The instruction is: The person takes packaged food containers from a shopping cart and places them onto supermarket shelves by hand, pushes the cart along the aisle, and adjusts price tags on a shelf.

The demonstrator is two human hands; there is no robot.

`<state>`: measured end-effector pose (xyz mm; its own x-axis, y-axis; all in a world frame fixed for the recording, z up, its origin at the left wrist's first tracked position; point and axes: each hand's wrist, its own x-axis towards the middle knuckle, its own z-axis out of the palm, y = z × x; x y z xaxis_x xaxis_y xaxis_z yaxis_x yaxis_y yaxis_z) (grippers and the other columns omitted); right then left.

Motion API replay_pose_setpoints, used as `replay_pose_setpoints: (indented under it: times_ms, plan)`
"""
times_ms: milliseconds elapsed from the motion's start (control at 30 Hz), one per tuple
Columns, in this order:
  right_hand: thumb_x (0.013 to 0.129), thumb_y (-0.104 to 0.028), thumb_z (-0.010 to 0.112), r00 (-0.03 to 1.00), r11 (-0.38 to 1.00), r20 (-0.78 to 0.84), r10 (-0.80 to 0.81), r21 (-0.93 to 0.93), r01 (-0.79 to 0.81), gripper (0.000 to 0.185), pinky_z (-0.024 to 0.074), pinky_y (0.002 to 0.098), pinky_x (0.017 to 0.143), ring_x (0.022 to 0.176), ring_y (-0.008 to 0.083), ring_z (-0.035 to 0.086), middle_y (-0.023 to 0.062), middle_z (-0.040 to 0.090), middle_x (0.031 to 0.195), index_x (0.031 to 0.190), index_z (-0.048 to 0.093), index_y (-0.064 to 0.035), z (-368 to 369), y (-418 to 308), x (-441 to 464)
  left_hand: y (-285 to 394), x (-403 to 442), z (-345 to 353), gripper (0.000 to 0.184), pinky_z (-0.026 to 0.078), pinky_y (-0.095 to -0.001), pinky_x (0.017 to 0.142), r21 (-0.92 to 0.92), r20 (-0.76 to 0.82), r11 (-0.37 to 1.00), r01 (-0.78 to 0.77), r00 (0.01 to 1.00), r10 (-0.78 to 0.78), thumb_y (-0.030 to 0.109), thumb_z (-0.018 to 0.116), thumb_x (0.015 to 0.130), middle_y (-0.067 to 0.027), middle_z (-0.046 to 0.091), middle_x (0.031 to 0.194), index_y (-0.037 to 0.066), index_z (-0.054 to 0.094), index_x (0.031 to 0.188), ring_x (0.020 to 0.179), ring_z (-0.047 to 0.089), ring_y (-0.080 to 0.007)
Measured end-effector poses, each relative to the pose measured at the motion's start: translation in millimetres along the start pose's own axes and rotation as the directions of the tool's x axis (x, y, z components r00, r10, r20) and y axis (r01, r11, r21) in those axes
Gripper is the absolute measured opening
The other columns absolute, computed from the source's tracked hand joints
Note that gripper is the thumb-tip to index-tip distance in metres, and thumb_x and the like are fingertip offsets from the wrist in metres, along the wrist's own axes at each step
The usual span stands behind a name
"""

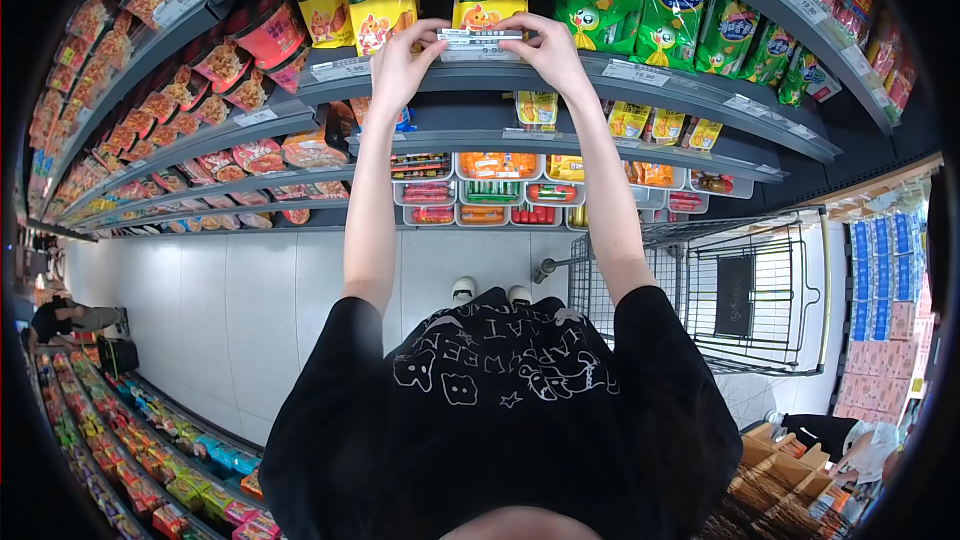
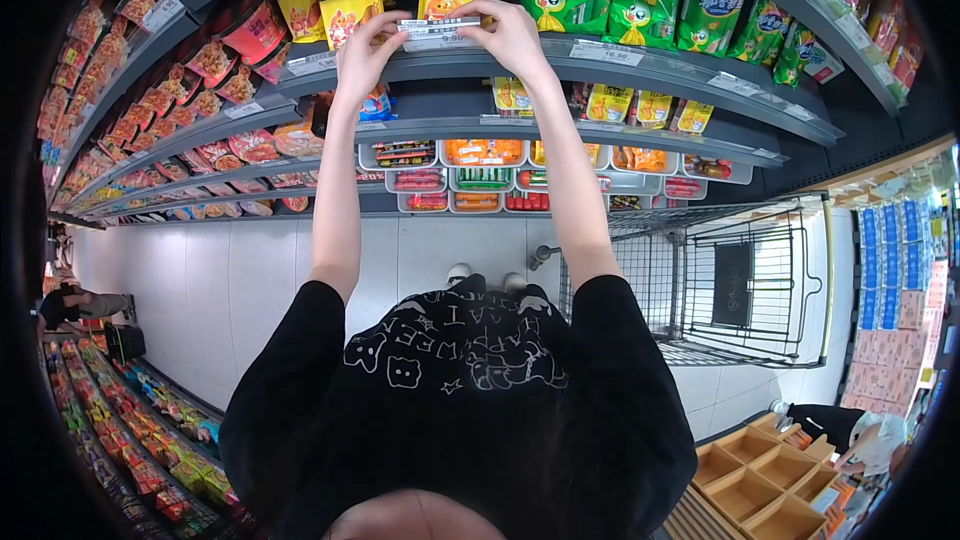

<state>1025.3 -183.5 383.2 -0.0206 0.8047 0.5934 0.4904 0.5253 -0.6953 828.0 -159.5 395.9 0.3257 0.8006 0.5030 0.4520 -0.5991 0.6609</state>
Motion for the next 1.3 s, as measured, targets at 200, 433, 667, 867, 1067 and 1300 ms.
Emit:
replay_pose_setpoints:
  times_ms: [200, 433, 667, 867, 1067, 1300]
  plan:
    - [0.062, -0.013, 0.061, 0.995, 0.978, 0.004, -0.096, -0.187, 0.095, 0.013, 0.0436, 0.0215, 0.051, 0.058, 0.0141, 0.055, 0.0011, 0.056, 0.069, 0.074, 0.058, -0.0096, 1.7, -6.4, -5.2, -16.0, -3.6, 11.5, 0.013, 0.040, -0.0224, 0.052, -0.014, -0.162, 0.981, -0.196, 0.968, 0.191, 0.012, 0.057, 0.066, -0.0021, 0.056, 0.066, 0.009, 0.058, 0.079, 0.060, 0.054, -0.0146]
    - [0.061, -0.015, 0.060, 0.990, 0.972, -0.008, -0.142, -0.190, 0.138, 0.009, 0.0431, 0.0216, 0.051, 0.059, 0.0140, 0.054, -0.0003, 0.055, 0.066, 0.068, 0.058, -0.0098, 3.7, -8.5, -6.1, -15.9, -7.1, 6.9, 0.009, 0.042, -0.0236, 0.058, 0.085, -0.085, 0.954, -0.287, 0.952, 0.294, 0.010, 0.056, 0.067, -0.0036, 0.056, 0.075, 0.006, 0.059, 0.075, 0.066, 0.054, -0.0161]
    - [0.058, -0.016, 0.062, 0.947, 0.883, 0.088, -0.309, -0.342, 0.320, 0.011, 0.0417, 0.0261, 0.056, 0.068, 0.0157, 0.051, -0.0005, 0.054, 0.067, 0.065, 0.055, -0.0099, 0.5, -5.2, -6.1, -15.5, -8.0, 6.8, 0.013, 0.042, -0.0253, 0.061, 0.147, -0.105, 0.904, -0.402, 0.902, 0.418, 0.010, 0.058, 0.065, -0.0039, 0.055, 0.077, 0.006, 0.059, 0.077, 0.069, 0.054, -0.0183]
    - [0.057, -0.017, 0.064, 0.935, 0.873, -0.030, -0.352, -0.370, 0.317, 0.022, 0.0404, 0.0274, 0.057, 0.071, 0.0185, 0.047, 0.0025, 0.048, 0.070, 0.071, 0.051, -0.0065, -1.2, -2.5, -6.2, -26.4, -6.8, 7.1, 0.014, 0.042, -0.0243, 0.059, 0.090, -0.081, 0.902, -0.423, 0.899, 0.430, 0.004, 0.057, 0.064, -0.0052, 0.055, 0.076, 0.004, 0.059, 0.078, 0.067, 0.054, -0.0173]
    - [0.056, -0.017, 0.063, 0.908, 0.753, -0.166, -0.385, -0.625, 0.205, 0.024, 0.0364, 0.0311, 0.067, 0.075, 0.0199, 0.045, 0.0031, 0.048, 0.074, 0.074, 0.052, -0.0070, -0.6, -8.0, -34.0, -29.0, -4.9, 7.0, 0.012, 0.041, -0.0220, 0.054, -0.009, -0.103, 0.935, -0.354, 0.931, 0.351, 0.003, 0.058, 0.063, -0.0039, 0.055, 0.072, 0.003, 0.059, 0.075, 0.061, 0.054, -0.0147]
    - [0.058, -0.015, 0.062, 0.857, 0.645, -0.254, -0.449, -0.756, 0.114, 0.020, 0.0170, 0.0456, 0.089, 0.083, 0.0138, 0.045, -0.0044, 0.048, 0.075, 0.077, 0.056, -0.0157, 20.5, -26.0, -38.4, -26.2, -3.8, 7.1, 0.012, 0.039, -0.0220, 0.051, 0.050, -0.108, 0.931, -0.362, 0.924, 0.366, 0.005, 0.058, 0.063, -0.0020, 0.053, 0.069, 0.005, 0.059, 0.075, 0.057, 0.051, -0.0130]
